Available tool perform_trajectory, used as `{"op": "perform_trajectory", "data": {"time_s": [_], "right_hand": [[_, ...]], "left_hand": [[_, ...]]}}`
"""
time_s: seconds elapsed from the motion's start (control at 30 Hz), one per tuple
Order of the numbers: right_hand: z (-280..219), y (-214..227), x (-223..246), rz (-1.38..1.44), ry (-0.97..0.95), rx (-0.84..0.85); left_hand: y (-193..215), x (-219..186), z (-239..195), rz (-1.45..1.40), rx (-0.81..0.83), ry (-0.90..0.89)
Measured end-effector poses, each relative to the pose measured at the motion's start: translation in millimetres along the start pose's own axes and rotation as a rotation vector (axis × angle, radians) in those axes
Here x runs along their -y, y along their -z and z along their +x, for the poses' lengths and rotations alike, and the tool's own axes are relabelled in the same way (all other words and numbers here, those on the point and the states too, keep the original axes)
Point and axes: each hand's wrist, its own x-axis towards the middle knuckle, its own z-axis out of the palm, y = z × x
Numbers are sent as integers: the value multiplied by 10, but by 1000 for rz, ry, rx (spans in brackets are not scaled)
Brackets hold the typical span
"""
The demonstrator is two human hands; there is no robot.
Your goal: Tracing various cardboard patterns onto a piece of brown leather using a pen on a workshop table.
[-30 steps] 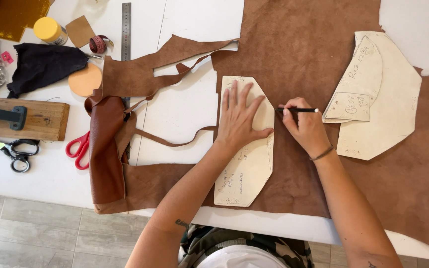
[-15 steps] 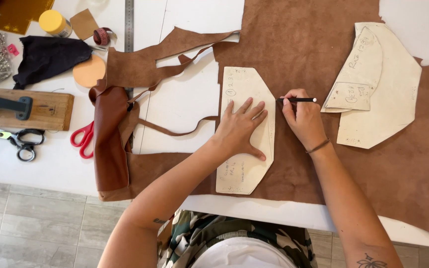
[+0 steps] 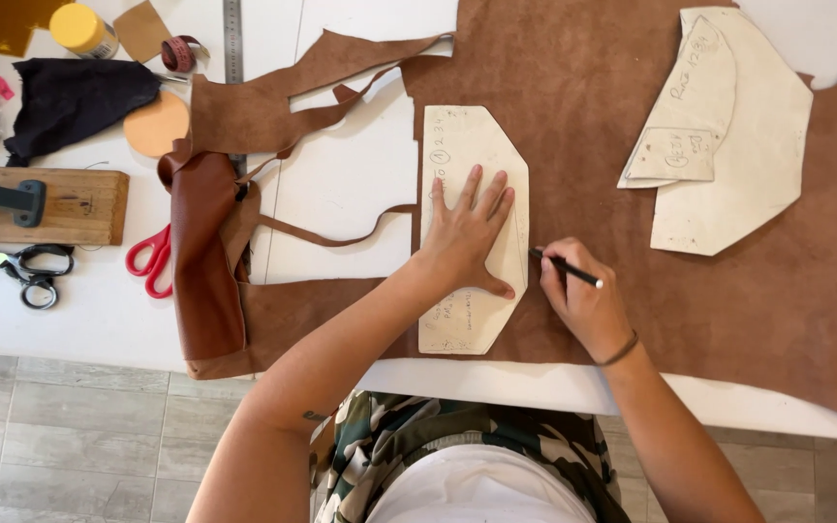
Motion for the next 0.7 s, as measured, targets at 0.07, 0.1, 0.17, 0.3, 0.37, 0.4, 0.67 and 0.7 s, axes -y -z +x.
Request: {"op": "perform_trajectory", "data": {"time_s": [0.07, 0.1, 0.17, 0.3, 0.37, 0.4, 0.67, 0.7], "right_hand": [[-145, 16, 98, 10, -15, -7], [-208, 24, 148, 21, -24, -15], [-299, 21, 181, 31, -33, -25], [-442, -29, 148, 53, -27, -42], [-440, -21, 160, 56, -24, -41], [-429, -11, 162, 57, -18, -42], [-388, 3, 211, 20, -13, -35], [-376, 9, 212, -5, -18, -14]], "left_hand": [[-5, 4, -13, -10, 0, -4], [-1, 12, -16, -18, -5, -4], [-10, 23, -14, -14, -9, -9], [-72, 32, -26, -3, -53, -7], [-110, 38, -23, -9, -64, -4], [-123, 43, -14, -15, -78, -1], [-368, 24, -75, -77, -282, -149], [-405, 0, -80, -68, -392, -271]]}}
